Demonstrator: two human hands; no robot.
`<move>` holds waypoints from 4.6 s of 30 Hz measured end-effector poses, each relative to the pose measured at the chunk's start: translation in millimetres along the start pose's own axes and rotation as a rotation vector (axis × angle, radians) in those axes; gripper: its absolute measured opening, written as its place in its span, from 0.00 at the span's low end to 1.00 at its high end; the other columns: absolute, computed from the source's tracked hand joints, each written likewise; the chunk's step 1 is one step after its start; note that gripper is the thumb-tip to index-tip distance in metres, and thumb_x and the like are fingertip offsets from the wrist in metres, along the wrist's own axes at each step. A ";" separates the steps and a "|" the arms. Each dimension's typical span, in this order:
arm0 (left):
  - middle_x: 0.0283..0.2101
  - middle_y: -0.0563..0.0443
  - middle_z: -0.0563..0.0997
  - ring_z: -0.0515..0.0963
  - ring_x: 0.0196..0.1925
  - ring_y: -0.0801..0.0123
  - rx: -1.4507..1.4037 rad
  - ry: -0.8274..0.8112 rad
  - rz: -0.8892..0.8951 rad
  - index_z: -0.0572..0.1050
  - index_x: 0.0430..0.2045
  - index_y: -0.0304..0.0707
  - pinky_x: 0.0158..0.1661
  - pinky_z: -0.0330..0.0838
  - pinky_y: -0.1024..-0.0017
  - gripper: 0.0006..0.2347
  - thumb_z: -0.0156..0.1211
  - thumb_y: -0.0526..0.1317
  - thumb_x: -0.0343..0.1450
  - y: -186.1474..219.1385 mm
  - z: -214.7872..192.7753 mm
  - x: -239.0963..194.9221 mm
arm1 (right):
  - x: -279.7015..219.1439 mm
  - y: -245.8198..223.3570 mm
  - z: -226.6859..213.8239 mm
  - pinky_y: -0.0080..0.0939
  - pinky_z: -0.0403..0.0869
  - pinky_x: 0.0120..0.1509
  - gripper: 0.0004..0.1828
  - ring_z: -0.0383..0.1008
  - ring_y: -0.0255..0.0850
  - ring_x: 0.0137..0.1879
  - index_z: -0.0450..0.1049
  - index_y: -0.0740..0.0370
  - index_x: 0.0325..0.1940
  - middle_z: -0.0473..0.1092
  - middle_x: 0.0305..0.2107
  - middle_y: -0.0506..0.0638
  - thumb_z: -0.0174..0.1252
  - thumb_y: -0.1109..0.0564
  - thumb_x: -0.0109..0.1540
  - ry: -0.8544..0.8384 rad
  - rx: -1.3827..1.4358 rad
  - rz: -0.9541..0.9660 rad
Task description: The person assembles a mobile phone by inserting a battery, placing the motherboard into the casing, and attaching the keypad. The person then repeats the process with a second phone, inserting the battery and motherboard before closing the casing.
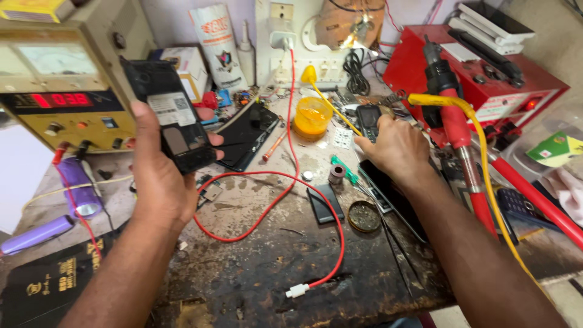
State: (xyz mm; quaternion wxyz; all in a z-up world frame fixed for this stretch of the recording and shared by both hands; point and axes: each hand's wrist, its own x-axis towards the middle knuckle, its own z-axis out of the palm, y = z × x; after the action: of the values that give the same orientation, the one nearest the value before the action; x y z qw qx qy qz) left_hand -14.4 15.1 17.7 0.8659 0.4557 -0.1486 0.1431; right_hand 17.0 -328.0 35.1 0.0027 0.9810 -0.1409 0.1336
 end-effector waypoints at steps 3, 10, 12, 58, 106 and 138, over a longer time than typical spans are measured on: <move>0.44 0.44 0.82 0.81 0.37 0.62 -0.005 -0.009 0.010 0.72 0.52 0.37 0.38 0.78 0.61 0.27 0.41 0.63 0.78 -0.7 -3.9 1.3 | 23.4 3.2 12.1 0.58 0.75 0.52 0.37 0.77 0.59 0.50 0.72 0.62 0.54 0.76 0.42 0.65 0.70 0.36 0.51 -0.007 -0.016 0.012; 0.43 0.43 0.82 0.82 0.37 0.62 -0.008 -0.003 -0.069 0.72 0.51 0.35 0.37 0.80 0.59 0.27 0.39 0.62 0.77 -8.1 0.0 -0.8 | 29.8 31.9 20.4 0.62 0.74 0.53 0.17 0.78 0.62 0.46 0.75 0.55 0.52 0.78 0.38 0.64 0.58 0.48 0.62 0.214 0.237 0.052; 0.44 0.43 0.82 0.82 0.37 0.63 -0.008 -0.010 -0.099 0.72 0.53 0.35 0.37 0.80 0.60 0.28 0.38 0.62 0.77 -10.3 4.1 -2.4 | 24.6 35.6 22.3 0.64 0.73 0.51 0.16 0.78 0.64 0.43 0.75 0.56 0.53 0.77 0.35 0.64 0.57 0.50 0.62 0.306 0.223 -0.027; 0.61 0.42 0.74 0.79 0.57 0.54 -0.148 -0.395 -0.542 0.62 0.61 0.40 0.49 0.79 0.49 0.21 0.43 0.48 0.75 -67.9 20.2 -34.2 | -76.2 65.0 -6.1 0.53 0.78 0.53 0.30 0.82 0.55 0.47 0.79 0.39 0.64 0.82 0.41 0.56 0.57 0.31 0.61 -0.130 -0.093 0.134; 0.40 0.44 0.83 0.85 0.36 0.62 0.207 -0.185 -0.541 0.66 0.55 0.45 0.29 0.83 0.63 0.19 0.61 0.44 0.71 -55.4 40.0 -36.1 | -124.1 -60.8 4.4 0.39 0.78 0.52 0.31 0.74 0.34 0.49 0.61 0.60 0.69 0.69 0.49 0.51 0.59 0.64 0.62 -0.252 1.802 -0.074; 0.47 0.49 0.82 0.83 0.47 0.68 0.020 -0.215 -0.401 0.67 0.54 0.44 0.42 0.83 0.62 0.19 0.63 0.39 0.69 -59.7 34.3 -33.4 | -146.8 -73.7 -4.7 0.35 0.81 0.50 0.56 0.80 0.36 0.54 0.49 0.64 0.77 0.73 0.58 0.61 0.75 0.57 0.51 0.187 1.013 -0.401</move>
State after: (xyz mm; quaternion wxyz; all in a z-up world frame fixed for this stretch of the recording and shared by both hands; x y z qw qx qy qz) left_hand -26.4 -49.7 -21.3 0.8517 0.4972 -0.1451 -0.0801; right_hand -99.5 -216.5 3.5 -0.4317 0.8512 0.1314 0.2681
